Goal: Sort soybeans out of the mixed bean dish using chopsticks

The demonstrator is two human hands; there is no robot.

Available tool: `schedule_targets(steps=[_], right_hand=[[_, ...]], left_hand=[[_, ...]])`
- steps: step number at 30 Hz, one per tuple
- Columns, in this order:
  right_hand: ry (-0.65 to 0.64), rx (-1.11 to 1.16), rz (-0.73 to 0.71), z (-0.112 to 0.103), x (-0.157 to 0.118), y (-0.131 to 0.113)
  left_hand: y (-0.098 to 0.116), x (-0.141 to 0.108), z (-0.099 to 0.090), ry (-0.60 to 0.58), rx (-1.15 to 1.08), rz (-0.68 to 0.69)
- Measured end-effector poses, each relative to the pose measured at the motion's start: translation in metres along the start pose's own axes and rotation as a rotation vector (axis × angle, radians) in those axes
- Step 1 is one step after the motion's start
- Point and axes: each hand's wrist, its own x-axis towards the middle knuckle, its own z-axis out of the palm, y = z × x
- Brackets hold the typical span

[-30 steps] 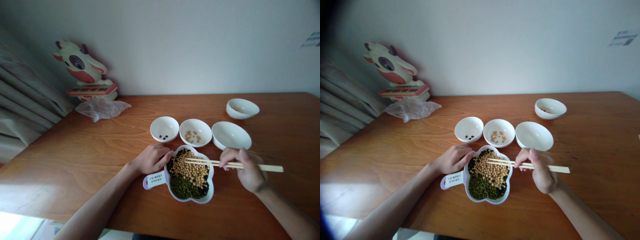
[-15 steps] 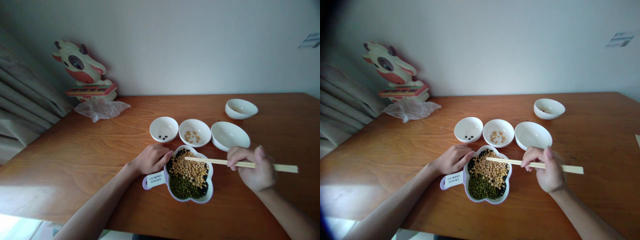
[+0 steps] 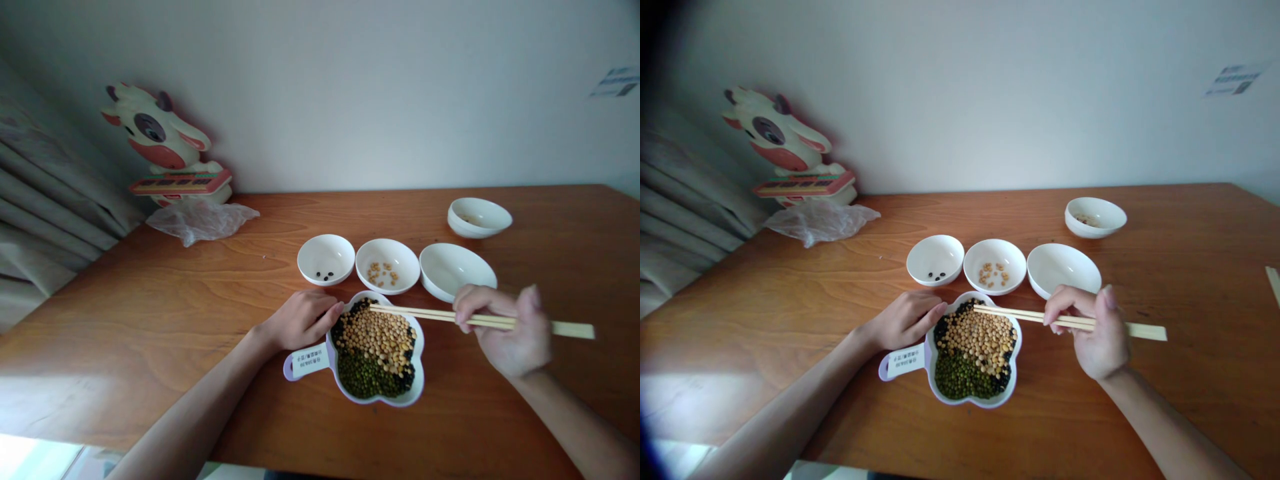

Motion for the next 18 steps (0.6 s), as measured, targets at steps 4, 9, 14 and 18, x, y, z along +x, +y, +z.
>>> schedule_targets(steps=[4,9,14,18], right_hand=[[-0.074,-0.035,0.06,0.009,-0.002,0.0],[-0.109,-0.046,0.062,0.013,-0.003,0.0],[-0.12,-0.038,0.089,0.011,-0.003,0.001],[-0.131,-0.053,0.093,0.011,-0.003,0.005]], left_hand=[[0.002,0.0,0.0,0.003,-0.001,0.006],[0.001,0.0,-0.001,-0.001,-0.008,0.01],[0.001,0.0,-0.001,-0.007,-0.017,0.003],[0.002,0.0,-0.001,-0.002,-0.007,-0.004]])
